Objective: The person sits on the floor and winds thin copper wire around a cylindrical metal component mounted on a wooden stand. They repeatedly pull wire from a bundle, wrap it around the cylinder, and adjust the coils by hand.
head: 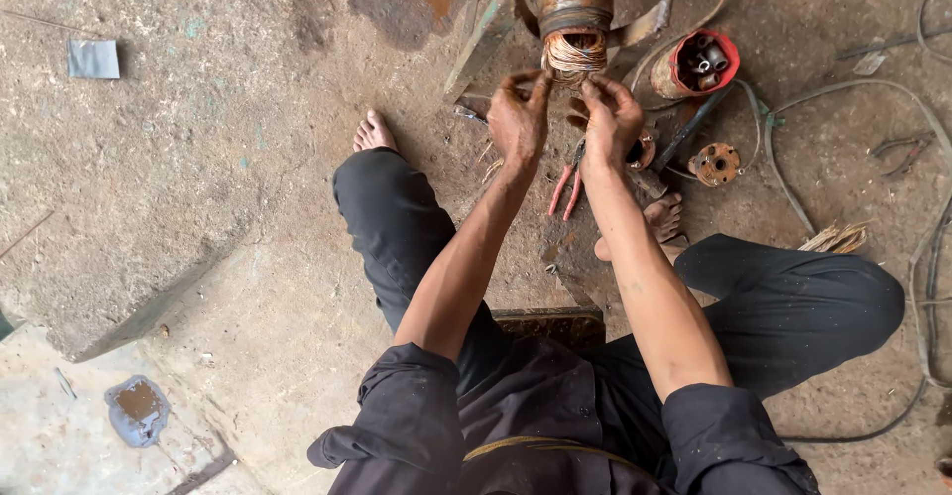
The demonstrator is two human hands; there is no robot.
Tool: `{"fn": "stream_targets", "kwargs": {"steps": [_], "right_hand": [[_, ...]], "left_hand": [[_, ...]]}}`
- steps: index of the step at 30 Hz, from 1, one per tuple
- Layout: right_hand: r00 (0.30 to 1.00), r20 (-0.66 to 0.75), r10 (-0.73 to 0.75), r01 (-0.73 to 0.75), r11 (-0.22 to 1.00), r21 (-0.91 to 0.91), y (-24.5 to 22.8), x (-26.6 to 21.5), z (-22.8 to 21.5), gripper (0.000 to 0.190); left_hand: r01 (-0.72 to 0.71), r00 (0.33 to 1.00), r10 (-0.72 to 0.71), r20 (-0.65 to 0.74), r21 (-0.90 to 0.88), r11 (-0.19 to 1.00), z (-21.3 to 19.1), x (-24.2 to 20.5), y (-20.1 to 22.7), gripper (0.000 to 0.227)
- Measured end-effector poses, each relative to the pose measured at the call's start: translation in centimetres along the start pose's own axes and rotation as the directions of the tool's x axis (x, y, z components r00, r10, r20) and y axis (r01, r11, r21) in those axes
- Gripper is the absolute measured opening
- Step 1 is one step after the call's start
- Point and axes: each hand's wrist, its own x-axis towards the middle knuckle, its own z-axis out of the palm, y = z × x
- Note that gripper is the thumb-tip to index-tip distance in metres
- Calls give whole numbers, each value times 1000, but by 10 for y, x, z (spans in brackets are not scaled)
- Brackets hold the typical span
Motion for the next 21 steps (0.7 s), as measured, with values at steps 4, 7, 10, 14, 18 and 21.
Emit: {"fn": "stream_targets", "kwargs": {"steps": [4,7,10,14,18,21], "right_hand": [[999,-6,-43,43,995,-94,10,7,3,20],[996,-24,-81,75,980,-186,18,16,6,21],[987,-14,-160,151,954,-261,25,24,5,22],[953,-28,-303,262,863,-433,31,19,3,22],[984,-66,-167,122,890,-439,15,9,13,25],[1000,-4,-21,20,999,-48,-7,2,9,20]], "left_hand": [[-73,996,75,-56,46,996,-2,7,0,35],[-187,977,193,-89,75,980,-4,10,-1,34],[-168,981,175,-88,79,983,-5,12,-3,33],[-86,996,87,-13,32,996,-3,16,-11,35],[-184,972,214,94,-261,948,2,26,-17,37],[-62,969,155,194,-415,908,1,29,-27,36]]}}
